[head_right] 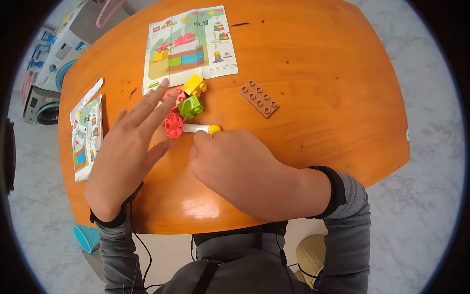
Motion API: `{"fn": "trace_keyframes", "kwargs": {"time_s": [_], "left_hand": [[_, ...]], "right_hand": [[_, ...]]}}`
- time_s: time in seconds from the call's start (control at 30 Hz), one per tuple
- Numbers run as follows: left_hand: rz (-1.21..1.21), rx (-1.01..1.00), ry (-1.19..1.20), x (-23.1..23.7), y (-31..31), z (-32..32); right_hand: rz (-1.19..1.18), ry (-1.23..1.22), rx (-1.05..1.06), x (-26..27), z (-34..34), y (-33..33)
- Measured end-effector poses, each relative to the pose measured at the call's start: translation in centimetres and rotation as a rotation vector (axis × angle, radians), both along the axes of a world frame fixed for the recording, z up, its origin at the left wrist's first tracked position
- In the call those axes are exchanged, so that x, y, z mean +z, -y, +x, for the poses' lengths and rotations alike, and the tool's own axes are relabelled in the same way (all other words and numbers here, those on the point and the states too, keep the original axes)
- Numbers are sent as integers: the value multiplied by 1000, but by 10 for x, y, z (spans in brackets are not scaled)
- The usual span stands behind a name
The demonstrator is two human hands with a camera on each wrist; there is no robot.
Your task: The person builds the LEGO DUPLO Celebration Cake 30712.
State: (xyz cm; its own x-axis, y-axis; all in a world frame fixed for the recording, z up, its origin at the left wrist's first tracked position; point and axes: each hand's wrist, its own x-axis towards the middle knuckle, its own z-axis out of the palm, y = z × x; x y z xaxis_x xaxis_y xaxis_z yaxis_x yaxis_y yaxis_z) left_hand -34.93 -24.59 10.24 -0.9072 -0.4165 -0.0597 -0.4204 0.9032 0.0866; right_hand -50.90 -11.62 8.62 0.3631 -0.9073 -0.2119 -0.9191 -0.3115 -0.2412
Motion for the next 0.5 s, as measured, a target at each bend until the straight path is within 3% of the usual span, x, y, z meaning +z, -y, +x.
{"fn": "trace_keyframes", "kwargs": {"time_s": [0.07, 0.27, 0.5], "left_hand": [[94, -49, -43, -6, -3, -4], [21, 68, 24, -17, 8, -5], [-16, 10, 55, -20, 15, -5]], "right_hand": [[0, 0, -5, 0, 2, 0], [-104, -81, -54, -6, 12, -3], [-66, -98, -41, -1, 10, -2]]}}
